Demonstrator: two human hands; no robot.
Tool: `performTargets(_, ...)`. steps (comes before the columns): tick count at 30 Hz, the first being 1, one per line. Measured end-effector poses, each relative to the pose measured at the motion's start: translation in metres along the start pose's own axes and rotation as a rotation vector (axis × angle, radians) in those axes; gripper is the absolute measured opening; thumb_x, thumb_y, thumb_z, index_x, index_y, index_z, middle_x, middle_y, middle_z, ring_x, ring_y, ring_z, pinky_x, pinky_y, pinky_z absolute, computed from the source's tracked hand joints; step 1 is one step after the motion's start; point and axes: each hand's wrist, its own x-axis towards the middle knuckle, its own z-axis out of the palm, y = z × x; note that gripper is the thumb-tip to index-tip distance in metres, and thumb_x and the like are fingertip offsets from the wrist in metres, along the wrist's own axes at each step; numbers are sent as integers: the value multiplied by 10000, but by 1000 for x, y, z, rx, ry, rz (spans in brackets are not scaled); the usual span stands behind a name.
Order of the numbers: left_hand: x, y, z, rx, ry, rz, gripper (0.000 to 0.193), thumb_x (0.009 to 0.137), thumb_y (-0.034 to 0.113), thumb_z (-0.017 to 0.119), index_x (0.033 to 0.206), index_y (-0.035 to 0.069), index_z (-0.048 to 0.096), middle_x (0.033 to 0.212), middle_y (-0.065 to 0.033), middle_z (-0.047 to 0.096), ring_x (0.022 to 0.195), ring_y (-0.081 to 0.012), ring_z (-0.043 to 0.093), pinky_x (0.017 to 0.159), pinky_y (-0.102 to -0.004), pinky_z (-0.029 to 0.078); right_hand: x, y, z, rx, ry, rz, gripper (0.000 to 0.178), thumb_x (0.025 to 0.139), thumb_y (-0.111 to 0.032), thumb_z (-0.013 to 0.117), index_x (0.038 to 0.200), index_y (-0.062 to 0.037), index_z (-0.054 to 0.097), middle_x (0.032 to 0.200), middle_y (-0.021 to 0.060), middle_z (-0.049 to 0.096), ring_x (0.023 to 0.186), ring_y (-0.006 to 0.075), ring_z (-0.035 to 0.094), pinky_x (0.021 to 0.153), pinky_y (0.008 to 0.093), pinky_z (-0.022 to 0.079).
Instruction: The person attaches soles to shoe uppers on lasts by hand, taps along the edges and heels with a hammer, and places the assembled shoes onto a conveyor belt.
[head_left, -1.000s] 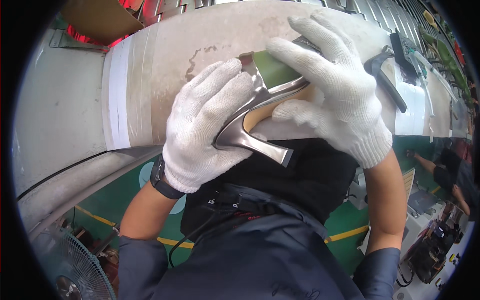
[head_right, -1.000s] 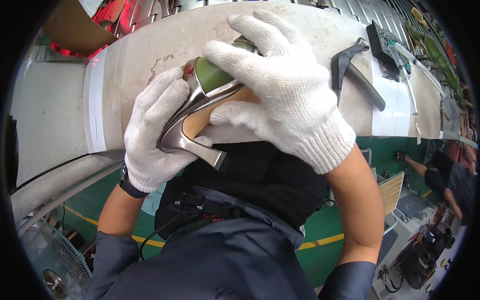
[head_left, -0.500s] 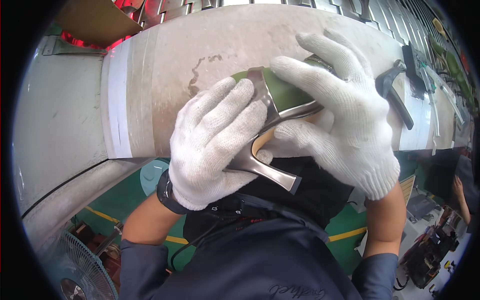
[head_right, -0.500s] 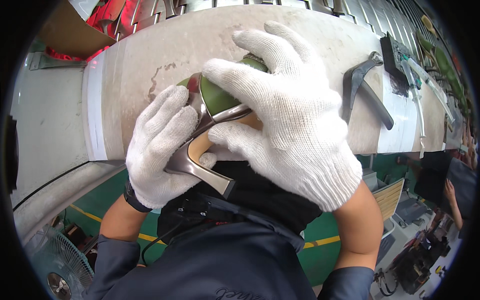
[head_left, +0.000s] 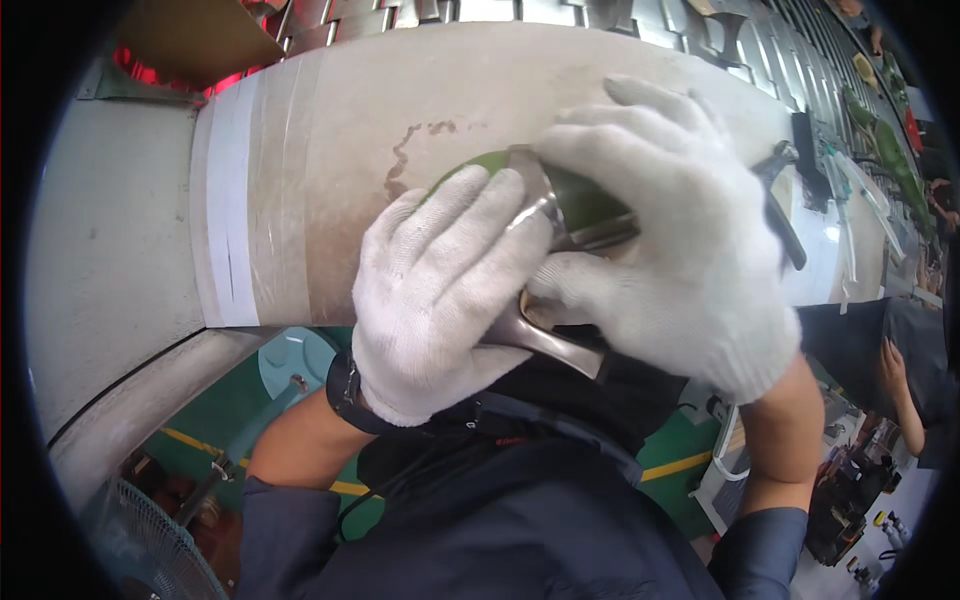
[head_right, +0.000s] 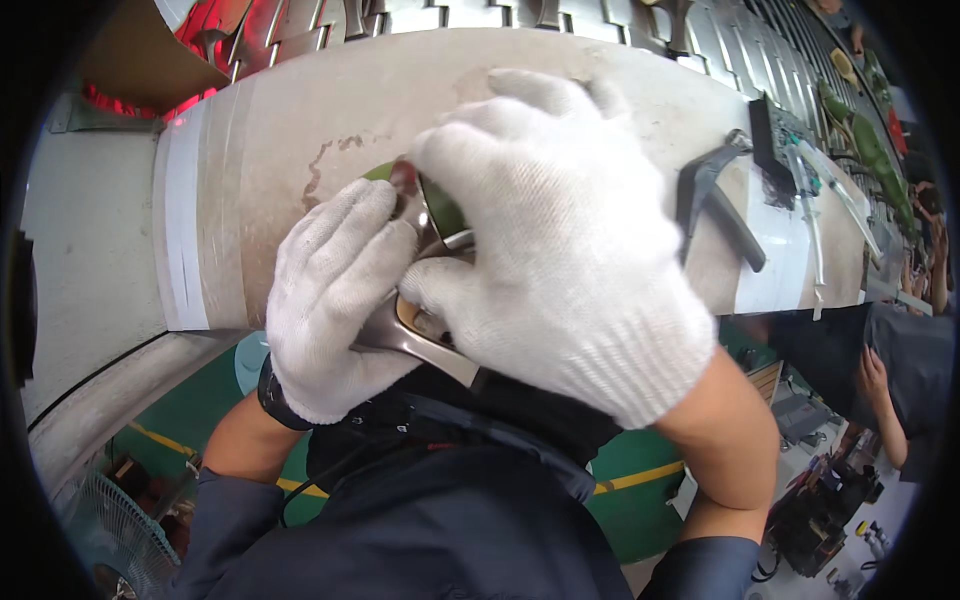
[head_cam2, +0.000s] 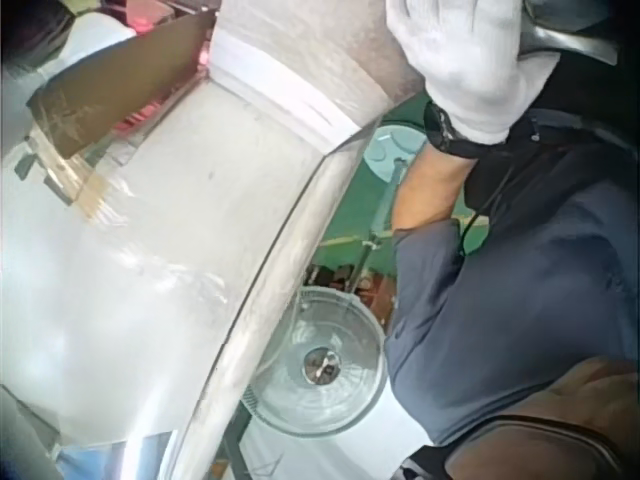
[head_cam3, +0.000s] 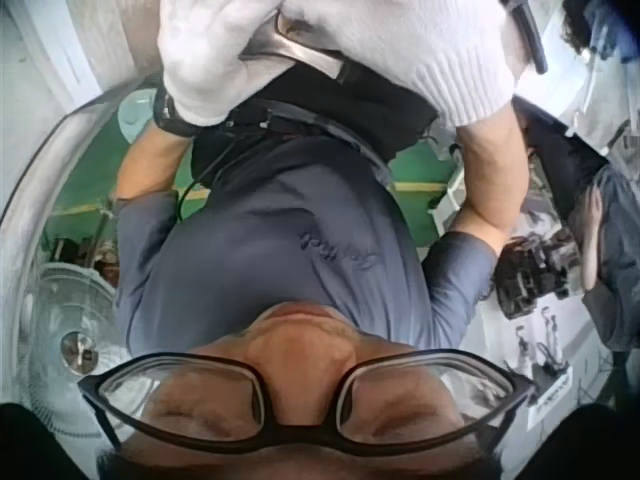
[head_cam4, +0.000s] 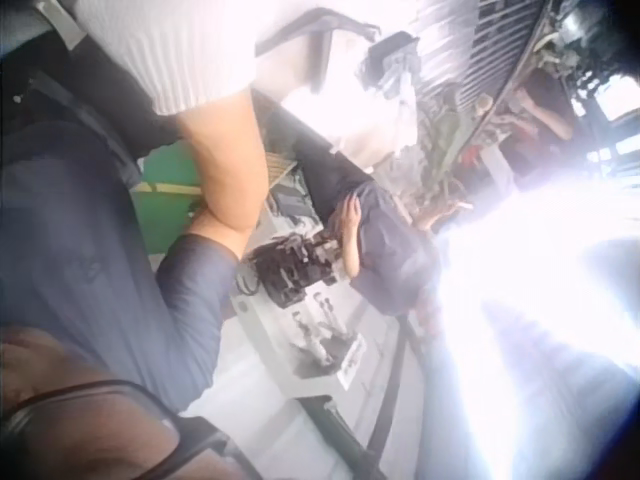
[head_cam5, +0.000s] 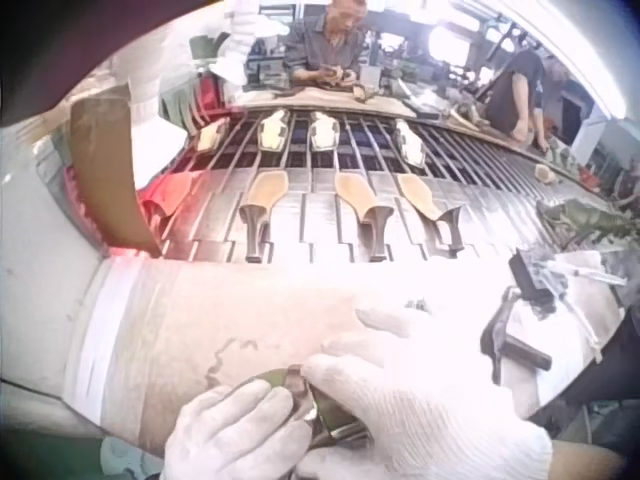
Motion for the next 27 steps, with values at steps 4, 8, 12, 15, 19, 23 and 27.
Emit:
performTargets(4,-1,3,2,52,18,-44,921,647,366,975,1465,58,687,1469,-202,687,1353,-424,660,1100,-530,501,-15,27,21,49,225,-119,677,662,-233,970,1283,-44,777,1407,227,716,1398,457,621,1184,504,507)
performTargets(8,4,14,-15,51,-123,-83,1035,627,384,1010,1531,49,634,1583,-236,610,1449,-439,594,1179,-550,438,-60,73,4,26,511,128,432,926,-174,837,1326,-23,768,1407,284,708,1306,400,697,1154,464,535)
performTargets(12,35,23,-25,-71,-295,-163,943,761,274,929,1568,-35,553,1622,-311,542,1515,-504,517,1271,-542,399,-118,129,-4,-62,572,384,348,987,-49,685,1327,-16,756,1355,215,732,1277,367,710,1123,442,552)
performTargets(15,71,17,-7,-2,-329,-123,970,771,284,924,1587,-46,516,1591,-318,562,1488,-479,552,1252,-499,431,-123,129,-12,-124,363,332,512,928,21,642,1423,-97,693,1268,194,699,1195,403,696,1055,468,564)
performTargets(19,106,17,13,-113,-482,-315,1016,808,278,898,1664,6,424,1506,-309,630,1400,-449,634,1195,-459,494,-117,110,-5,-144,317,422,548,885,64,615,1418,-58,651,1254,248,687,1167,454,689,1001,510,570)
performTargets(23,113,14,16,-101,-534,-309,1078,796,244,908,1713,59,372,1483,-289,660,1372,-423,669,1179,-441,517,-113,59,-13,573,372,364,263,999,-32,732,1260,-2,721,1091,148,770,997,266,762,943,379,599)
performTargets(27,116,14,18,-160,-527,-299,1084,769,167,920,1701,19,386,1531,-274,635,1406,-394,655,1197,-426,507,-102,51,-13,1080,501,583,247,1053,-83,716,1275,21,744,1200,131,802,1132,175,751,1021,348,596)
